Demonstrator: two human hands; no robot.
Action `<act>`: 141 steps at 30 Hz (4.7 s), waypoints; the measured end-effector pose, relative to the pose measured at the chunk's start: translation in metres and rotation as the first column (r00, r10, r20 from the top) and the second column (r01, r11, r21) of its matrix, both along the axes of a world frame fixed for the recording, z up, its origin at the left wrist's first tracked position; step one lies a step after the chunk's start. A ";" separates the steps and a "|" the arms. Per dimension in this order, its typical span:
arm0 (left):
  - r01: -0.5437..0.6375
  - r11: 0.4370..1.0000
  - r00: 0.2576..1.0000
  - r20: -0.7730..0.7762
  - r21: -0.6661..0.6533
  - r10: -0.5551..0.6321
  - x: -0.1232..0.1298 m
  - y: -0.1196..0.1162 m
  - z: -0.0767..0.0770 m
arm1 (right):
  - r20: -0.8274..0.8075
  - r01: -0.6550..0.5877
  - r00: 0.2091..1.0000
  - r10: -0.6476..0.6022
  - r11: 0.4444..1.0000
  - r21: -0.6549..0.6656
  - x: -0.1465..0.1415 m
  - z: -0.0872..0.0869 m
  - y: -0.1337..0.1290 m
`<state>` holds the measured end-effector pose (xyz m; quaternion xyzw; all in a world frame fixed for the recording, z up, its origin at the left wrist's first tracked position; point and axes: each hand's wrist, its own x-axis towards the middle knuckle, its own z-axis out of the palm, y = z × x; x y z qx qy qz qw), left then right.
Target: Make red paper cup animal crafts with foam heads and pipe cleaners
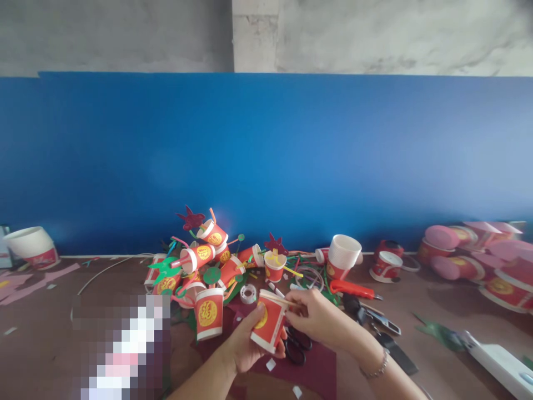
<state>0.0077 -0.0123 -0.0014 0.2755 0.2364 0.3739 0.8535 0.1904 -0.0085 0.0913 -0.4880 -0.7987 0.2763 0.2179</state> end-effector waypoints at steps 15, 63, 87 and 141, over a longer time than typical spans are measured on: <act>0.108 0.989 0.991 -0.091 0.097 -0.099 -0.002 0.001 -0.002 | -0.058 -0.024 0.998 0.009 0.963 -0.268 0.001 0.003 -0.005; 0.087 0.989 0.996 0.018 -0.118 -0.085 -0.007 0.002 -0.008 | -0.324 -0.080 0.941 -0.093 0.872 -0.483 -0.006 0.001 -0.001; 0.052 0.996 0.999 0.008 -0.077 -0.051 -0.007 0.001 -0.009 | -0.317 -0.092 0.947 -0.055 0.897 -0.432 -0.005 -0.009 0.001; -0.059 0.993 0.998 -0.027 -0.100 0.056 -0.006 0.001 0.000 | -0.599 -0.247 0.776 -0.199 0.777 -0.579 -0.025 -0.010 0.002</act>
